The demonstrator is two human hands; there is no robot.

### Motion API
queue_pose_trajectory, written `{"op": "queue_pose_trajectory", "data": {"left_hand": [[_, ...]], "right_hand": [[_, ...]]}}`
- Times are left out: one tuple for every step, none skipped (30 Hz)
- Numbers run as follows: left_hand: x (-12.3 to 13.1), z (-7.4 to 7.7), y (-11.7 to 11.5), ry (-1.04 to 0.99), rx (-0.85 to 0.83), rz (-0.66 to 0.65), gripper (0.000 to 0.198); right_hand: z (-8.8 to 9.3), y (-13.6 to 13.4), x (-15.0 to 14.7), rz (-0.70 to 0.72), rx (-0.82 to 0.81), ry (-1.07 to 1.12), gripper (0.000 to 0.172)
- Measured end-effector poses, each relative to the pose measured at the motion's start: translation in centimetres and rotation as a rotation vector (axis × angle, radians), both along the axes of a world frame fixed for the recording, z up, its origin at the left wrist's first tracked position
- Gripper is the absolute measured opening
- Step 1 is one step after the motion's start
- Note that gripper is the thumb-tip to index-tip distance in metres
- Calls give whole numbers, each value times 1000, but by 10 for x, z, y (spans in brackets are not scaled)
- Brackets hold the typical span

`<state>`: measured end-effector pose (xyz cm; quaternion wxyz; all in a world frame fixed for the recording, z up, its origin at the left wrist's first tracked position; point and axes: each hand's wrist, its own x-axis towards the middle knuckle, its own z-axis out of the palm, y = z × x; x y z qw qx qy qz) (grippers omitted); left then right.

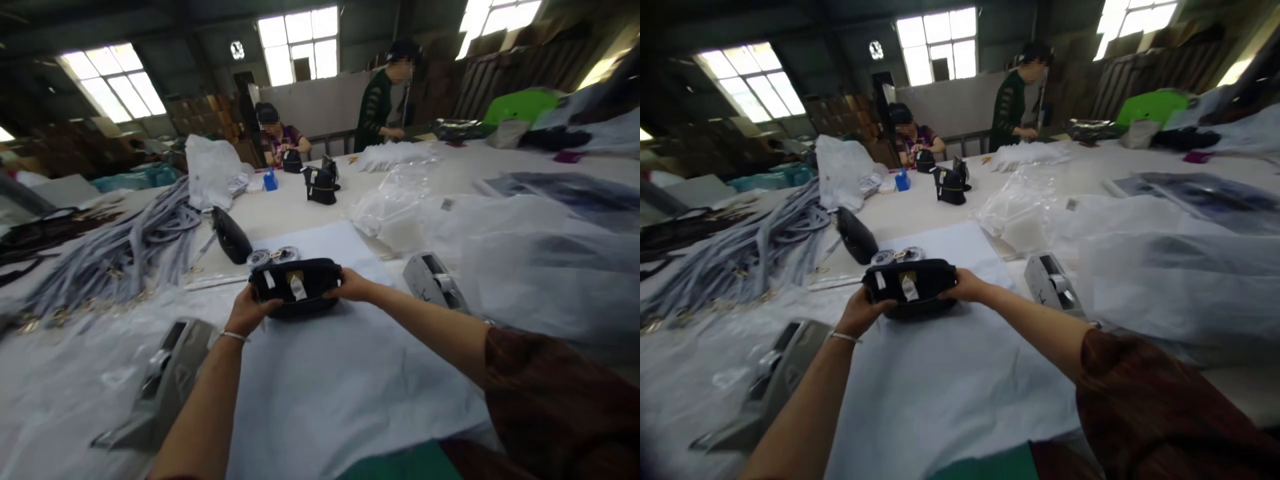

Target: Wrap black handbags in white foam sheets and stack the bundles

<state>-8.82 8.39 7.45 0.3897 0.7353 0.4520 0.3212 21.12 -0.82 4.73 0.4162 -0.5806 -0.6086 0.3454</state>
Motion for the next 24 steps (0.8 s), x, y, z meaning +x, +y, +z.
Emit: {"op": "queue_pose_trajectory", "data": {"left_hand": [[1, 1, -5, -34, 31, 2, 60], [2, 0, -9, -64, 75, -8, 61], [2, -2, -13, -83, 131, -33, 61], [1, -6, -17, -97, 201, -70, 61], [0, -10, -23, -104, 285, -118, 60], [-1, -16, -29, -101, 372, -170, 60], [-2, -21, -35, -94, 460, -211, 59], [-3, -27, -42, -80, 538, -241, 58], [-4, -32, -48, -59, 607, -256, 58], [-5, -37, -53, -32, 663, -257, 57], [-5, -40, -58, -1, 708, -251, 57], [-6, -42, -61, 31, 745, -244, 58], [-7, -43, -63, 64, 774, -240, 59], [-8, -43, -65, 99, 794, -244, 60], [-9, -41, -65, 134, 808, -252, 61], [-10, -38, -66, 172, 819, -269, 61], [-12, -35, -66, 215, 827, -294, 60], [-13, -31, -66, 262, 832, -322, 58], [-14, -27, -66, 313, 832, -350, 55], [-14, -23, -68, 364, 826, -373, 53], [-14, -19, -69, 413, 816, -390, 51], [-13, -16, -72, 456, 802, -404, 49], [-13, -14, -75, 488, 787, -415, 49], [-13, -14, -79, 506, 775, -427, 48]], "right_hand": [[0, -2, 0, 7, 62, -8, 53], [-1, -6, 0, 22, 151, -12, 56], [-2, -10, 1, 38, 247, -28, 61], [-3, -16, 2, 51, 337, -56, 65], [-4, -22, 4, 54, 409, -97, 67], [-5, -29, 6, 48, 457, -149, 65], [-6, -37, 8, 40, 480, -201, 61], [-9, -44, 10, 32, 486, -245, 56], [-11, -50, 11, 23, 483, -276, 54], [-14, -55, 13, 19, 474, -298, 53], [-18, -59, 14, 18, 463, -312, 54], [-21, -61, 15, 18, 452, -320, 56], [-24, -64, 15, 15, 440, -325, 57], [-26, -65, 16, 13, 427, -331, 59], [-27, -66, 17, 15, 412, -338, 61], [-27, -68, 17, 20, 393, -348, 63], [-26, -69, 18, 26, 368, -360, 66], [-25, -71, 19, 32, 340, -375, 69], [-24, -73, 19, 42, 308, -394, 73], [-23, -76, 20, 52, 280, -417, 76], [-23, -79, 21, 63, 259, -446, 79], [-23, -82, 22, 77, 248, -478, 82], [-24, -86, 23, 93, 247, -511, 84], [-26, -90, 24, 107, 253, -544, 85]]}}
